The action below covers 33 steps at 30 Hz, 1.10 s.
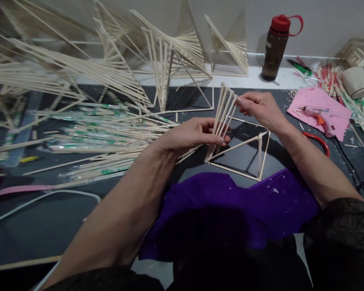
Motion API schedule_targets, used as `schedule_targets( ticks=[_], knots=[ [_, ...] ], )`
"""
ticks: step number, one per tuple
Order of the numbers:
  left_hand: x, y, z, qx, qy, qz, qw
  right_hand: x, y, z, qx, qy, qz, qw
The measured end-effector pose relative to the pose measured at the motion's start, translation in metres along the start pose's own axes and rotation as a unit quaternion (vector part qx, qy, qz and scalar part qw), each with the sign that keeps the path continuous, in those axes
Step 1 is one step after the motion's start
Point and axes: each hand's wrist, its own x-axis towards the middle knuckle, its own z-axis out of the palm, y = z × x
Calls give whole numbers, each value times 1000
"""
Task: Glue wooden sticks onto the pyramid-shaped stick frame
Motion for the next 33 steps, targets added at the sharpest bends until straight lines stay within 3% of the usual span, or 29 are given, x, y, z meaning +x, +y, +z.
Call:
schedule_targets(
  ticks=[12, 33],
  knots=[
    [0, -7, -8, 35, 12, -7, 999, 0, -1, 1, 11, 4, 5, 1000],
    [-3, -4, 3, 13, 13, 2, 1000, 1, 2, -4, 31, 3, 11, 999]
  ],
)
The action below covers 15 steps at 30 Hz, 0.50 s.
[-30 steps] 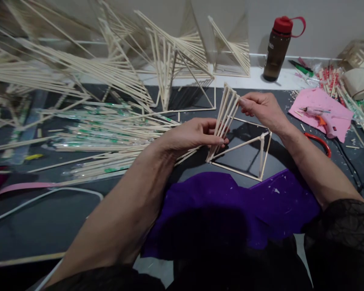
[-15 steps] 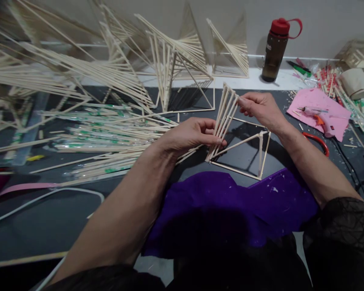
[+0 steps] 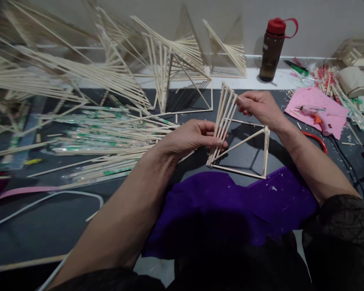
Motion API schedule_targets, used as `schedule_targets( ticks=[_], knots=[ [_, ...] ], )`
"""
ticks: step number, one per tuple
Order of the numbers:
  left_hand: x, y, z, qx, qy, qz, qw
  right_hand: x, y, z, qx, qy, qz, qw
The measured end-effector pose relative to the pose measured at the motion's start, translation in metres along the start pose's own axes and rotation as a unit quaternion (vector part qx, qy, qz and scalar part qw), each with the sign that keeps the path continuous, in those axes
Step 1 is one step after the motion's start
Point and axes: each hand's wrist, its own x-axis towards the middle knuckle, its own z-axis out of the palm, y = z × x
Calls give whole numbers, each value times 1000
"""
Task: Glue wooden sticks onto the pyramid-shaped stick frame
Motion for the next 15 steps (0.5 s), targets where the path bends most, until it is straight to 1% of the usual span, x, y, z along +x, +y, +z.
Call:
schedule_targets(
  ticks=[8, 11, 15],
  knots=[
    [3, -3, 13, -22, -12, -11, 1000, 0, -8, -13, -9, -51, -3, 999],
    [3, -4, 15, -7, -6, -8, 1000, 1, -6, -15, 15, -67, 15, 998],
    [3, -4, 16, 0, 0, -14, 1000, 3, -2, -14, 54, -67, 33, 996]
  ],
)
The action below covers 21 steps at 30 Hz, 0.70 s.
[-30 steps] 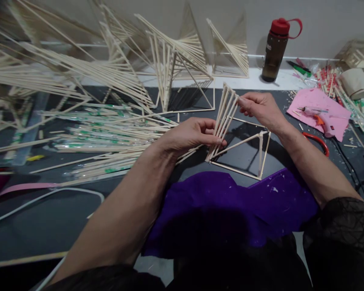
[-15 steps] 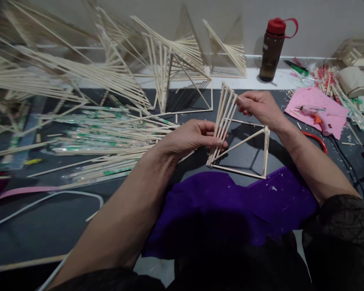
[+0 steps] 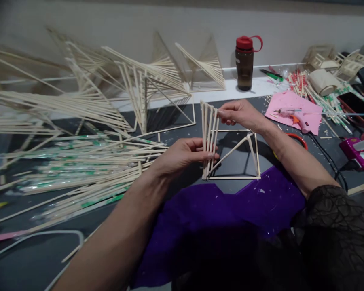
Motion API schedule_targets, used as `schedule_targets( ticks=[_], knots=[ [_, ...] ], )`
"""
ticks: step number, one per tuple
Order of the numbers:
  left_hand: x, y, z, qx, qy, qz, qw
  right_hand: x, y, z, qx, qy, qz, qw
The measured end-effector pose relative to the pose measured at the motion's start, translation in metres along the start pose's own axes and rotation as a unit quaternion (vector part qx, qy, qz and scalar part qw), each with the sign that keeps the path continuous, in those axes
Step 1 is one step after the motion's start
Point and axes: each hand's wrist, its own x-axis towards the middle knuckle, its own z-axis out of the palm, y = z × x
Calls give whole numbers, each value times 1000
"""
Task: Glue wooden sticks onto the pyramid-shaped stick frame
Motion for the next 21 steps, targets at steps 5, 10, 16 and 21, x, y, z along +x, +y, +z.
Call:
schedule_targets(
  ticks=[5, 10, 16, 21],
  knots=[
    [-1, 1, 2, 1, 9, -13, 1000, 1, 2, 1, 0, -7, 8, 1000],
    [0, 1, 3, 5, 13, -16, 1000, 1, 4, 0, -3, -12, -5, 1000],
    [0, 1, 3, -2, 11, -20, 1000, -2, 3, 1, -15, -8, -11, 1000],
    [-2, 3, 2, 18, -27, -25, 999, -2, 4, 2, -22, -4, -5, 1000]
  ],
)
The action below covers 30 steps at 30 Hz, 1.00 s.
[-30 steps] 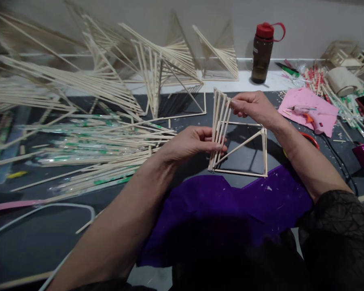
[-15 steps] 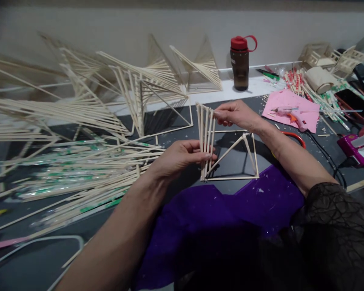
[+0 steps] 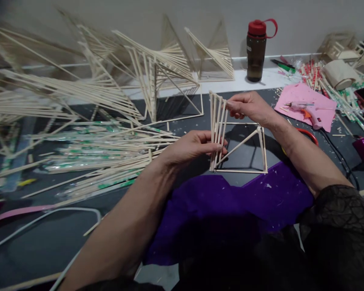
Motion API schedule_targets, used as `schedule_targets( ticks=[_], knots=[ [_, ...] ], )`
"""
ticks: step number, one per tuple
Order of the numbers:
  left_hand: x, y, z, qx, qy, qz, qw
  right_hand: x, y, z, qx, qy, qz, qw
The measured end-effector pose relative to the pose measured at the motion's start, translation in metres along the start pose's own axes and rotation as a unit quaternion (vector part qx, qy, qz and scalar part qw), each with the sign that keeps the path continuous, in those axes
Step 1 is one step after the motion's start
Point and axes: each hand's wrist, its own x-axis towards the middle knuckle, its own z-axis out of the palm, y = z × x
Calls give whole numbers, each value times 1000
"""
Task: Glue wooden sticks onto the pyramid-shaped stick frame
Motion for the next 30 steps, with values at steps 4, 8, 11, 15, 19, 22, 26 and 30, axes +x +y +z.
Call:
schedule_targets(
  ticks=[4, 8, 11, 15, 19, 22, 26, 30],
  knots=[
    [1, -3, -3, 27, -27, -9, 999, -1, 0, 0, -6, 1, 0, 1000],
    [3, -8, -6, 36, -37, -28, 998, -2, -1, 0, -1, 1, -6, 1000],
    [4, -10, -7, 40, -44, -21, 998, -2, -1, 0, -3, 5, -5, 1000],
    [4, -9, -9, 40, -48, -2, 998, -2, -2, 0, -4, 5, -3, 1000],
    [4, -7, -11, 38, -40, -4, 998, -2, -3, 0, 4, -1, 0, 1000],
    [5, -7, -10, 24, -15, 1, 1000, -1, -3, 0, 6, -3, 2, 1000],
    [5, -7, -8, 1, 7, 10, 1000, 0, -3, -1, 2, -11, -4, 1000],
    [4, -7, -6, 7, 10, 0, 1000, 0, -3, -1, 5, -6, -2, 1000]
  ],
)
